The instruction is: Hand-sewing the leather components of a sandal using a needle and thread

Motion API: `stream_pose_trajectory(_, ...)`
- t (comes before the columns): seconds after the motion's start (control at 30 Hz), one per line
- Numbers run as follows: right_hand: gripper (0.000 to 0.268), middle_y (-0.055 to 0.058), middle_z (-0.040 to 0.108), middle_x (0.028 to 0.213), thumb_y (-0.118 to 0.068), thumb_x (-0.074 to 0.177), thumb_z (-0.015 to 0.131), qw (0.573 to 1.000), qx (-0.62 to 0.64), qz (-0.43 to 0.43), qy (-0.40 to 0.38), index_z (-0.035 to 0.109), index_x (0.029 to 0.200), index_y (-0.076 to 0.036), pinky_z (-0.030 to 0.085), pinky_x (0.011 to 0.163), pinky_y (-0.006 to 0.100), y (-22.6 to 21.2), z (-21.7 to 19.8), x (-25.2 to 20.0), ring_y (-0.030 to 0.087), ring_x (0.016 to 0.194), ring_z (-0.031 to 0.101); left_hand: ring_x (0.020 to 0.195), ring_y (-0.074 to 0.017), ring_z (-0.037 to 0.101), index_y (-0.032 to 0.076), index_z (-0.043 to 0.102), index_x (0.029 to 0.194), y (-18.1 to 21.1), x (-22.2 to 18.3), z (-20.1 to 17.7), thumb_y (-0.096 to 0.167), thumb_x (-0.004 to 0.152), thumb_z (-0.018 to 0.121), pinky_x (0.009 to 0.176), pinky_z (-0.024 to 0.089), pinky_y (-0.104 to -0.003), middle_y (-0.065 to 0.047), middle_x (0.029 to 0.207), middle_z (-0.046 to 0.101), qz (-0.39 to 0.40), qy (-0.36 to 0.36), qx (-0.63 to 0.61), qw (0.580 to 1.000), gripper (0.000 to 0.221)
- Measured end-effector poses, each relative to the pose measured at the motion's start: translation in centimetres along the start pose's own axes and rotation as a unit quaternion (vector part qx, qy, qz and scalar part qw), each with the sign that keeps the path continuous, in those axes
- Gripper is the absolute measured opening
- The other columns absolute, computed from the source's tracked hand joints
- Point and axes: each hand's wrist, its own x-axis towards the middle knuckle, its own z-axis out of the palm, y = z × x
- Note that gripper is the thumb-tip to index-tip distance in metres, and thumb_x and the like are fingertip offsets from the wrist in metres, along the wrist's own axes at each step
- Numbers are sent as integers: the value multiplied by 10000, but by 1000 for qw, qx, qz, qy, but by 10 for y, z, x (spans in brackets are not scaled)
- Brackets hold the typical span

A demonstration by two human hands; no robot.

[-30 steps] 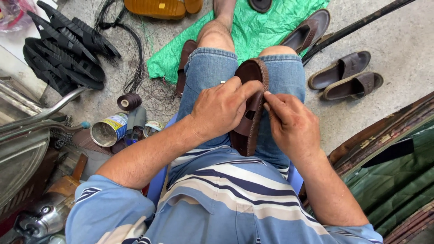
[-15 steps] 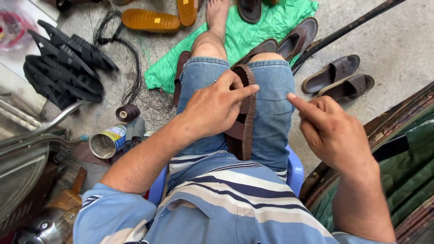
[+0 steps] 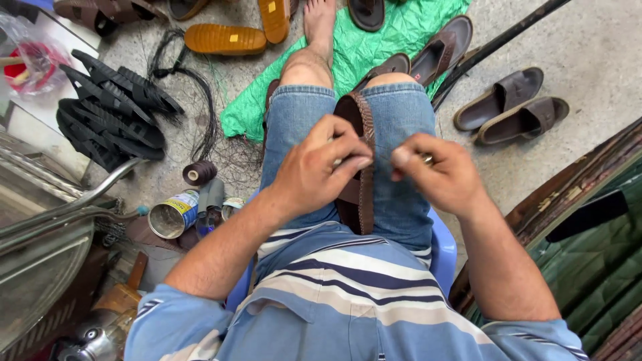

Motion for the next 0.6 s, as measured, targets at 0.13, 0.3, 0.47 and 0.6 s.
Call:
stream_pose_trajectory(0.13,159,11,574,748,-281,880,596,972,-189,-96,104,652,851,-135,420,530,356,6,10,-1,192,629,564,840,-227,609,187,620,950,-7,-23,11,210,864,602,539,505,-381,-75,1086,475,-27,12,72,997,91)
stream_pose_trajectory(0.3,151,41,572,792,-292,812,614,978,-202,-50,1,620,854,-148,442,640,412,16,14,0,254,761,584,948,-252,608,189,640,967,-14,-30,13,186,864,596,598,524,-392,-108,1212,459,-20,18,81,996,112)
stream_pose_trajectory(0.47,166,21,438,526,-98,788,645,972,225,34,66,640,935,-20,332,352,205,23,-9,-15,103,412,443,1045,-301,573,174,650,958,-16,-25,4,159,855,602,704,539,-411,-123,1234,442,-3,-18,75,997,115)
stream_pose_trajectory(0.6,210,53,502,668,-108,857,648,989,69,24,129,626,1046,-20,369,432,251,27,-36,-27,138,503,480,1056,-264,570,189,647,937,-10,-14,-18,171,840,588,627,536,-443,-109,1255,445,1,-74,101,992,115)
